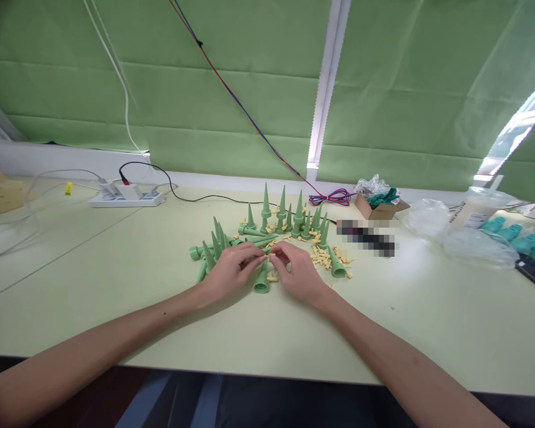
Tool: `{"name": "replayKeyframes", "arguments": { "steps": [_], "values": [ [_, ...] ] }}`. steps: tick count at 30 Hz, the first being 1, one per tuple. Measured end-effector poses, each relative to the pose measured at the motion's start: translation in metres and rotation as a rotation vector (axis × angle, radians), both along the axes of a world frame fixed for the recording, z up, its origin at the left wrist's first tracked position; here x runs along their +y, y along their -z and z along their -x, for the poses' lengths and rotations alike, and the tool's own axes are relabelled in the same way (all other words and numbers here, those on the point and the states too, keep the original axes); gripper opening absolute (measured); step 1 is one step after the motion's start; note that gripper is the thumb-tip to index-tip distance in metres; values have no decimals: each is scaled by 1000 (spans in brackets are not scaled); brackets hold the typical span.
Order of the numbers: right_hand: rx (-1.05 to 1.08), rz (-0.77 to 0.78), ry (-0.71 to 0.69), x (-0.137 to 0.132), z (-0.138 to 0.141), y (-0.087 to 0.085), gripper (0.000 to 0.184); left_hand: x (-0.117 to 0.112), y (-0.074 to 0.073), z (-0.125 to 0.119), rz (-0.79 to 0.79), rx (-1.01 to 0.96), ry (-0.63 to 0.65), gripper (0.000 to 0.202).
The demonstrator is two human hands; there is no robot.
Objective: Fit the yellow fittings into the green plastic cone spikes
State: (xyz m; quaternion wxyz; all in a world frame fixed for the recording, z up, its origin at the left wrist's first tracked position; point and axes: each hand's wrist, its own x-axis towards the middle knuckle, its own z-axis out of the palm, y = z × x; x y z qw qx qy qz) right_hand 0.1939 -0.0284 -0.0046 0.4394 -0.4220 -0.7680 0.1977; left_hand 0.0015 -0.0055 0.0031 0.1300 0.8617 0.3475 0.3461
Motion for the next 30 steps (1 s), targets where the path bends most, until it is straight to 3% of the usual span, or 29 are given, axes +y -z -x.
{"name": "replayKeyframes", "arguments": {
  "steps": [17,30],
  "values": [
    [1,-79,77,2,-1,4,15,-3,-4,1,40,5,-40,24],
    [2,-80,117,4,-1,6,16,-7,-4,-1,163,156,60,29]
  ]
}}
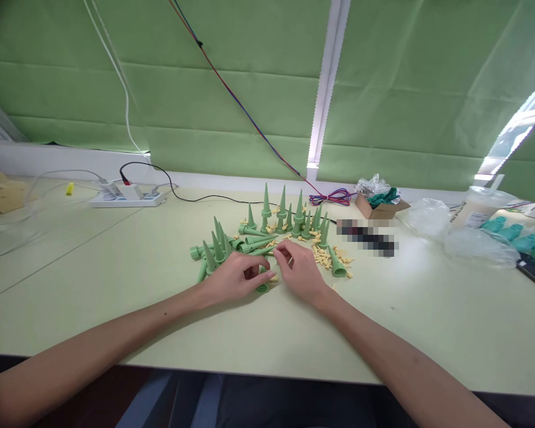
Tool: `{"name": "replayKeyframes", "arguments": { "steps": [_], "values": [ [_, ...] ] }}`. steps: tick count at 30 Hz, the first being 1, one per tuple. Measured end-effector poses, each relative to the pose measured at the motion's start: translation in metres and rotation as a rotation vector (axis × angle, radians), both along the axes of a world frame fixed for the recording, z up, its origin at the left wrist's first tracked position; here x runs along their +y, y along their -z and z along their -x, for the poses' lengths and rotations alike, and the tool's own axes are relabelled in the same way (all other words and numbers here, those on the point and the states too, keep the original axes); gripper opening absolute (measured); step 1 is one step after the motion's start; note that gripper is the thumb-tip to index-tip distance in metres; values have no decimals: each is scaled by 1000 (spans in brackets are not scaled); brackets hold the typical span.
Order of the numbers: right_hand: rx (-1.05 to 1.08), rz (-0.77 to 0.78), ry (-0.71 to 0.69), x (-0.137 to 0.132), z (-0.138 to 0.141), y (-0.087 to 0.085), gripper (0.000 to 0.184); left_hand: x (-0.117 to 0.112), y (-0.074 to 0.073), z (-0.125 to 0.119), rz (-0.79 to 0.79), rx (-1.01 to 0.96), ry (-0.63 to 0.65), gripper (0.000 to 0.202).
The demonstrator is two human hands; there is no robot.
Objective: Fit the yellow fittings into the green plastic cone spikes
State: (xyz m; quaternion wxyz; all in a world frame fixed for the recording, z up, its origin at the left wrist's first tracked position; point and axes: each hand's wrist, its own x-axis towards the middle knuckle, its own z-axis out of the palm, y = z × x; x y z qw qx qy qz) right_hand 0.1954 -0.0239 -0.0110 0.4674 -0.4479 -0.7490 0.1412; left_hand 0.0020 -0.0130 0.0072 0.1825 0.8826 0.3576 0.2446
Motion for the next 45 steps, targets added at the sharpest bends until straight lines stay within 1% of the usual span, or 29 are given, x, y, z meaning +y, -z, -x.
{"name": "replayKeyframes", "arguments": {
  "steps": [7,16,25,30,38,45],
  "values": [
    [7,5,-1,1,1,1,17,0,1,0,11,52,14,37],
    [2,25,-9,-2,1,-1,18,-1,0,1,42,59,19,35],
    [-8,19,-11,-1,2,-2,19,-1,-1,1,95,71,-2,33],
    [-5,33,-24,-2,2,-3,17,-2,-2,1,164,83,20,30],
    [-10,32,-19,-2,2,-2,18,-3,-6,0,214,84,22,33],
    [-14,19,-18,-2,1,-2,18,-3,-5,-1,262,36,12,34]
  ]
}}
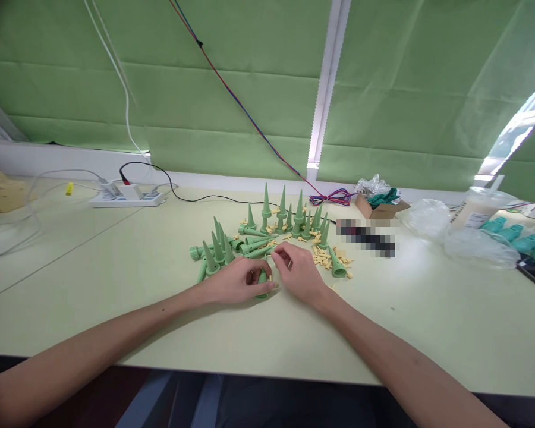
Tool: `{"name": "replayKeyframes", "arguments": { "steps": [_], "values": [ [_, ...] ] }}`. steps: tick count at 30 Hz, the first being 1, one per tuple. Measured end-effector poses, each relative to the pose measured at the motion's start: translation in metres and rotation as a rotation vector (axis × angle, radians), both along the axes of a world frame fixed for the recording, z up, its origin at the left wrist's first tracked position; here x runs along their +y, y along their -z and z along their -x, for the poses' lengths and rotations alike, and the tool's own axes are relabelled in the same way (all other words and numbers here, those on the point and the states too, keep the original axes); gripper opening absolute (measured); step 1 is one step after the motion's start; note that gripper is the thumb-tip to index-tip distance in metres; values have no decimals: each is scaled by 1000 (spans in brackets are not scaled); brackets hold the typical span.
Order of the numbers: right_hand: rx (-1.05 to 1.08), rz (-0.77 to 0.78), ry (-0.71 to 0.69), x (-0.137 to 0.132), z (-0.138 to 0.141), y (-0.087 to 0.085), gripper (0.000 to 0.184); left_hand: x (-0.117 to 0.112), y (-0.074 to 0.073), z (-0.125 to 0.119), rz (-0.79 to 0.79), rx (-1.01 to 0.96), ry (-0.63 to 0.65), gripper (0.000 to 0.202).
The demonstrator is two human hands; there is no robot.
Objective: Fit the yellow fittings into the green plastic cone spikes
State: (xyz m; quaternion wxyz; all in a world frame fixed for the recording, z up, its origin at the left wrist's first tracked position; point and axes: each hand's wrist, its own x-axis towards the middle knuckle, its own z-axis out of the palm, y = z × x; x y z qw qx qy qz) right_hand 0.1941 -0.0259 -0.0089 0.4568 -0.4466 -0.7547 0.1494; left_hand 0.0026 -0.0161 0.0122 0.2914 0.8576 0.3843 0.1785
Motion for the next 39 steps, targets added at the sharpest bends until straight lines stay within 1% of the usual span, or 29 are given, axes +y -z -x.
{"name": "replayKeyframes", "arguments": {
  "steps": [4,11,18,22,26,31,39],
  "values": [
    [0,4,6,0,0,-1,18,0,0,0,2,-13,8,35],
    [14,8,9,-1,1,-2,18,-2,-1,-1,-16,-39,25,29],
    [19,-9,29,-1,1,-2,19,-4,-5,-1,-75,-32,14,32],
    [23,-24,48,-1,0,-3,19,-3,-4,-1,-170,-35,-33,32],
    [42,-29,61,-2,0,-6,18,0,-1,0,-242,-76,-113,34],
    [61,-16,63,-2,-1,-5,16,2,0,0,-243,-142,-193,40],
    [61,-12,75,-2,-1,-5,18,3,0,0,-227,-184,-222,39]
  ]
}}
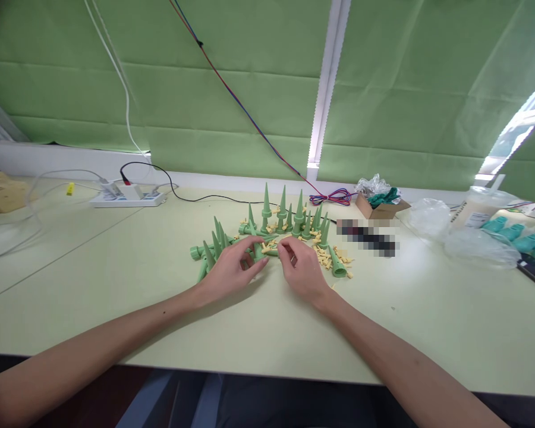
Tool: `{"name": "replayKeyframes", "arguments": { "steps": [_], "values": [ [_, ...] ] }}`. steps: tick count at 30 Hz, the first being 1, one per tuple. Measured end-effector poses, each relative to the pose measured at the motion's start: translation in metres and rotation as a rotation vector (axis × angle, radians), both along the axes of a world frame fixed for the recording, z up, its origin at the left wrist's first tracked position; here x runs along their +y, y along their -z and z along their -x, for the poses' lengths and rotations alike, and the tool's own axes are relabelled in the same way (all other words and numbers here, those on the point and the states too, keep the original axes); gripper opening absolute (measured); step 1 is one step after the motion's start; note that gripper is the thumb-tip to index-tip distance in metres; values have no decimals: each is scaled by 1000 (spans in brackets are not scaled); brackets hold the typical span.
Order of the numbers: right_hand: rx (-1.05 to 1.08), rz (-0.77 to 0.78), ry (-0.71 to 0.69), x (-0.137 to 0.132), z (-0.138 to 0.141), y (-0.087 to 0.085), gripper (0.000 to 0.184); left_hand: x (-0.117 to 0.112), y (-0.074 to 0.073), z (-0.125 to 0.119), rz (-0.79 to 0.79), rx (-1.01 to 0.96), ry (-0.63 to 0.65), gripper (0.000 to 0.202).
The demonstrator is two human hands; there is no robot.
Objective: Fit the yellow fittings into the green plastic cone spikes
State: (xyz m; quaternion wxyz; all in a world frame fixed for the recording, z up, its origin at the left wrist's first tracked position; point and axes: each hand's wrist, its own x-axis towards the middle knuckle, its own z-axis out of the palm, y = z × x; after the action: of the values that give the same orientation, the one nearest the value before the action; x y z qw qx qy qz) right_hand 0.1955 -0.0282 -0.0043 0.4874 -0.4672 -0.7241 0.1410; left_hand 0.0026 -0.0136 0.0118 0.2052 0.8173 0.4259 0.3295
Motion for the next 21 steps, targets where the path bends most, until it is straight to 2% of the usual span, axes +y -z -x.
{"name": "replayKeyframes", "arguments": {
  "steps": [11,21],
  "values": [
    [10,1,11,-1,2,-1,20,0,4,1,-16,11,-25,39],
    [-37,9,-23,1,2,2,19,2,8,1,-37,17,16,38]
  ]
}}
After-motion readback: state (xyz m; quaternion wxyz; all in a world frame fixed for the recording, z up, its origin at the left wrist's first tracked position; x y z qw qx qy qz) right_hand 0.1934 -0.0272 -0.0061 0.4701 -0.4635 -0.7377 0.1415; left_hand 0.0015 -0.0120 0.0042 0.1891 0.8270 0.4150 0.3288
